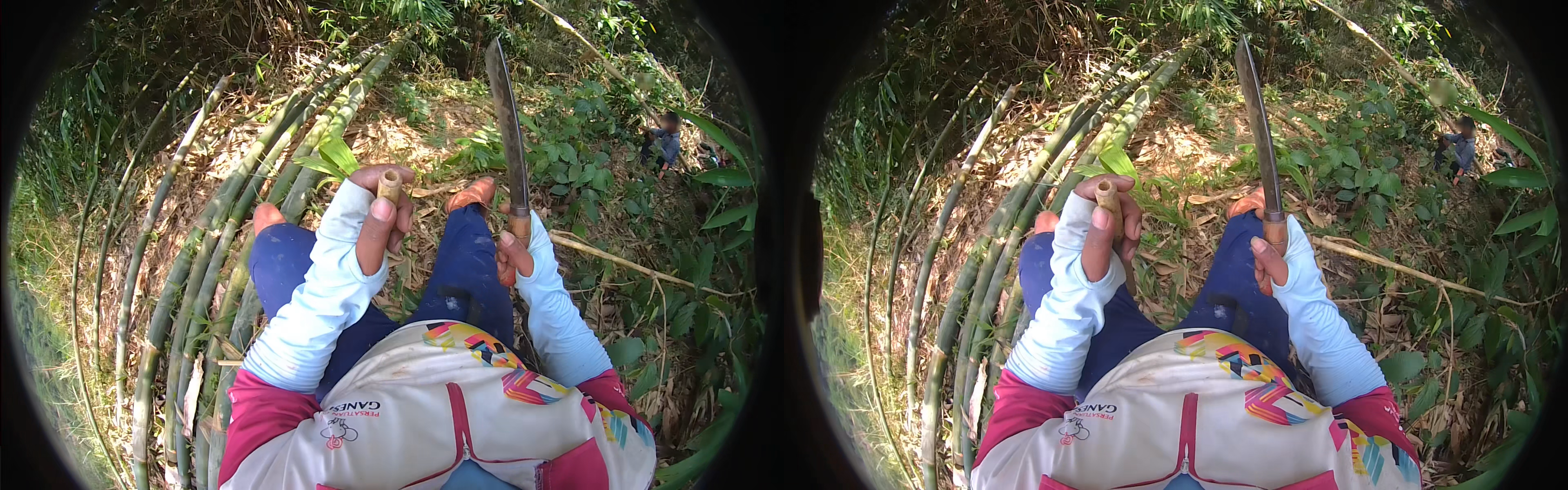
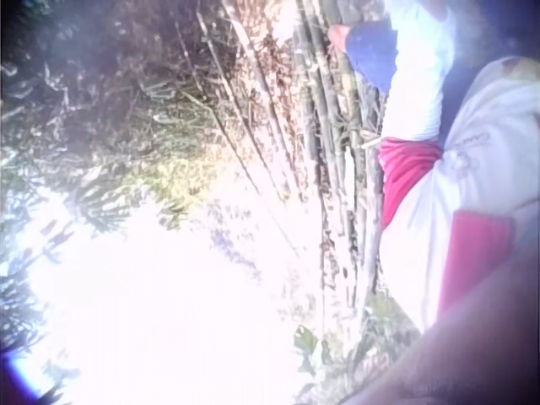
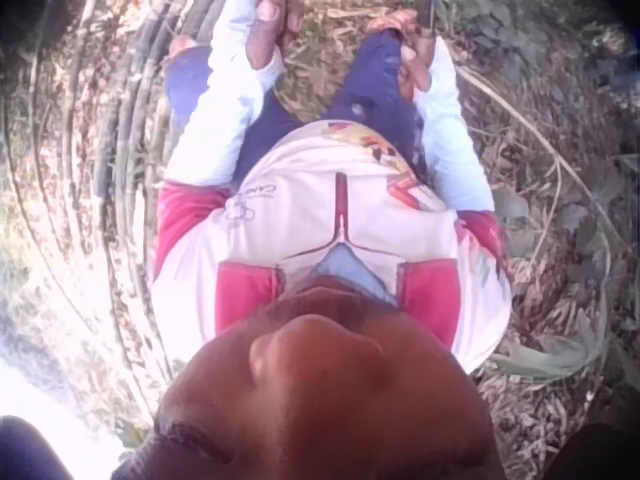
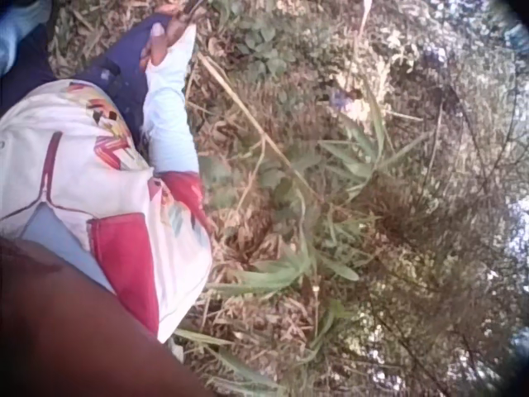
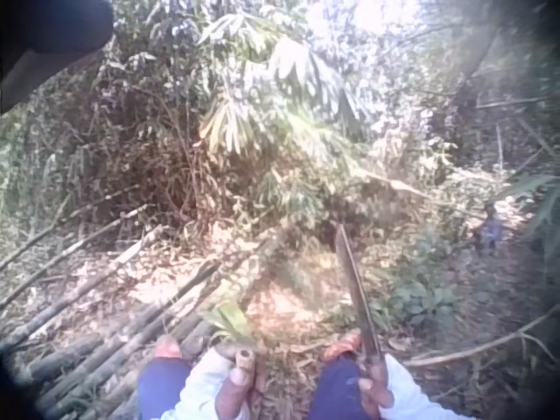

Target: The person sits on the ground in a bamboo forest and uses a large machete to chop a bamboo stalk into smaller segments. They hold the stalk between their legs and repeatedly strike it to produce uniform pieces.

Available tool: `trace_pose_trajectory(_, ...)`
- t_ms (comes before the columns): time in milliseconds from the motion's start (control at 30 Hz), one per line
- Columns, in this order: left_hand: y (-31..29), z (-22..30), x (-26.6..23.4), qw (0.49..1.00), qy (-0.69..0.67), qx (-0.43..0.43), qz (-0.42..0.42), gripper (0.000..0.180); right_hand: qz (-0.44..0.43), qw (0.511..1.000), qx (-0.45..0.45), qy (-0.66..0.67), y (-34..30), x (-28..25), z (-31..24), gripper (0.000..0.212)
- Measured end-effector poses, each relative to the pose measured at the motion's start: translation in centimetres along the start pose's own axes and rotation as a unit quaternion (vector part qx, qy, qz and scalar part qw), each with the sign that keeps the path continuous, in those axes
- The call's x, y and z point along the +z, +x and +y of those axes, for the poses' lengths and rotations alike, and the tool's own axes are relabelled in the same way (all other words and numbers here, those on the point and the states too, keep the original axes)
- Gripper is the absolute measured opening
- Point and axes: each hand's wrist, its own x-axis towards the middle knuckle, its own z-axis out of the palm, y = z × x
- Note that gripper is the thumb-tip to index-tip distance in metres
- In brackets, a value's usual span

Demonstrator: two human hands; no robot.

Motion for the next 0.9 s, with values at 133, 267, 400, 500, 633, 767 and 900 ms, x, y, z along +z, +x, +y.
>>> trace_pose_trajectory(133, -1.4, -1.3, 1.3, 0.999, -0.004, 0.03, -0.03, 0.035, -0.022, 0.995, -0.082, -0.054, -1.2, 0.8, -2.4, 0.048)
trace_pose_trajectory(267, -2.3, -2.2, 1.8, 0.997, 0.039, 0.029, -0.053, 0.031, -0.026, 0.991, -0.091, -0.093, -2.9, 2.1, -5.4, 0.037)
trace_pose_trajectory(400, -3.3, -3.8, 1.1, 0.991, 0.106, 0.011, -0.079, 0.033, 0.0, 0.967, -0.085, -0.24, -4.2, 2.9, -7.0, 0.033)
trace_pose_trajectory(500, -3.3, -4.9, 2.0, 0.992, 0.064, 0.083, -0.067, 0.023, 0.027, 0.934, -0.19, -0.302, -4.6, 3.4, -6.1, 0.03)
trace_pose_trajectory(633, -4.3, -6.1, 1.7, 0.995, 0.065, 0.048, -0.053, 0.016, -0.022, 0.846, -0.289, -0.448, -5.1, 3.2, -6.7, 0.025)
trace_pose_trajectory(767, -4.8, -5.9, 0.9, 0.991, -0.026, 0.069, -0.112, 0.018, -0.078, 0.805, -0.316, -0.496, -5.4, 4.5, -8.4, 0.024)
trace_pose_trajectory(900, -3.1, -7.1, -0.7, 0.961, 0.016, 0.175, -0.215, 0.016, -0.086, 0.792, -0.336, -0.502, -5.3, 4.7, -8.1, 0.025)
